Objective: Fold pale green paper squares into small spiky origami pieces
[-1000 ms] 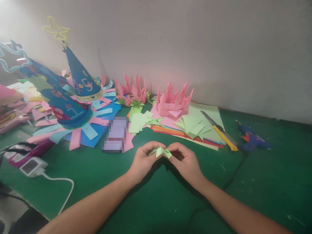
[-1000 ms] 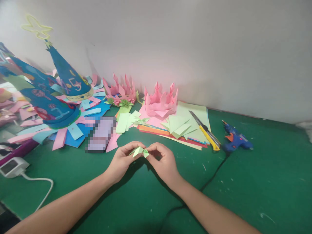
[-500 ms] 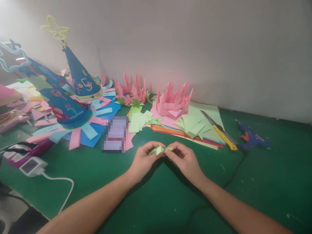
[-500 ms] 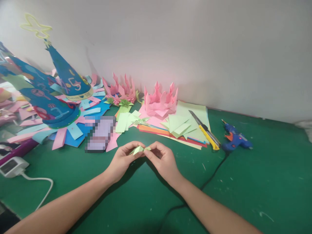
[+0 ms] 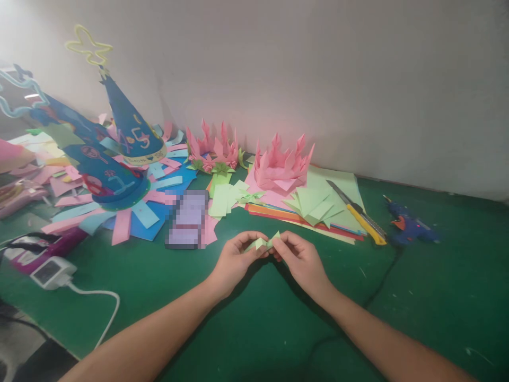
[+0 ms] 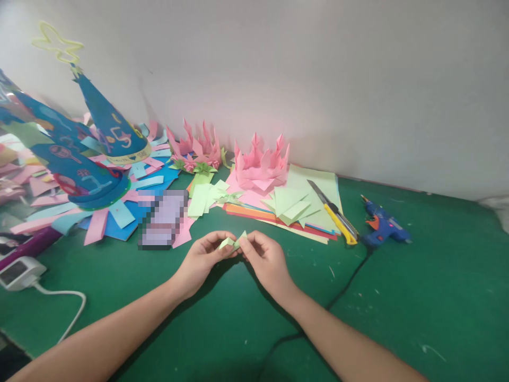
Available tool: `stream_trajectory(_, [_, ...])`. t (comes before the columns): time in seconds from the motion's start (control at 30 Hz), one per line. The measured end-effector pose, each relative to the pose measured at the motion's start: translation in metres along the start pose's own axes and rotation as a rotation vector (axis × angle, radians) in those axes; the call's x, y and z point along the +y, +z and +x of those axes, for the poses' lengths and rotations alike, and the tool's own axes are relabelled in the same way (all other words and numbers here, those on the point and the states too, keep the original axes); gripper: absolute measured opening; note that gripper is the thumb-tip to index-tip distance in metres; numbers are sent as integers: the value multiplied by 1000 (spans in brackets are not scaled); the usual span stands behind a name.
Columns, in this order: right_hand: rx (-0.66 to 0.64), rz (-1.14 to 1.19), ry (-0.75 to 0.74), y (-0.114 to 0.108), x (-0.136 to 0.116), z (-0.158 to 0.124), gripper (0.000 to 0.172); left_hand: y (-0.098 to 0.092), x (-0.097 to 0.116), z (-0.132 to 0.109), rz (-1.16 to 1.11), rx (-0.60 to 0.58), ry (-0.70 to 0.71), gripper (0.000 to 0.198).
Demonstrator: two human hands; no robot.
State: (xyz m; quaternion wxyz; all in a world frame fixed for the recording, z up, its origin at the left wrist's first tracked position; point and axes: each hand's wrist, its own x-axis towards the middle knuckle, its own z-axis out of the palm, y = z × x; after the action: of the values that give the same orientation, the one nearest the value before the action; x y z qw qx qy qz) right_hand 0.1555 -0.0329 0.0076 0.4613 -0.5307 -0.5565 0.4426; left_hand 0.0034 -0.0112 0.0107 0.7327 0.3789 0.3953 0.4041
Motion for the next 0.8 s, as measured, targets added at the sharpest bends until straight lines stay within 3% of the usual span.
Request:
stream_trajectory(0.3, [-6, 86, 73, 2, 0, 3, 35, 0, -1, 0, -27, -55, -26, 27])
stream_trajectory(0.6, [-65, 36, 39, -1, 2, 1, 21, -1, -2, 1, 116, 13, 48, 23])
stream_trajectory(0.8, [-47, 27, 80, 2, 2, 1, 26, 1, -2, 2, 166, 2, 78, 23])
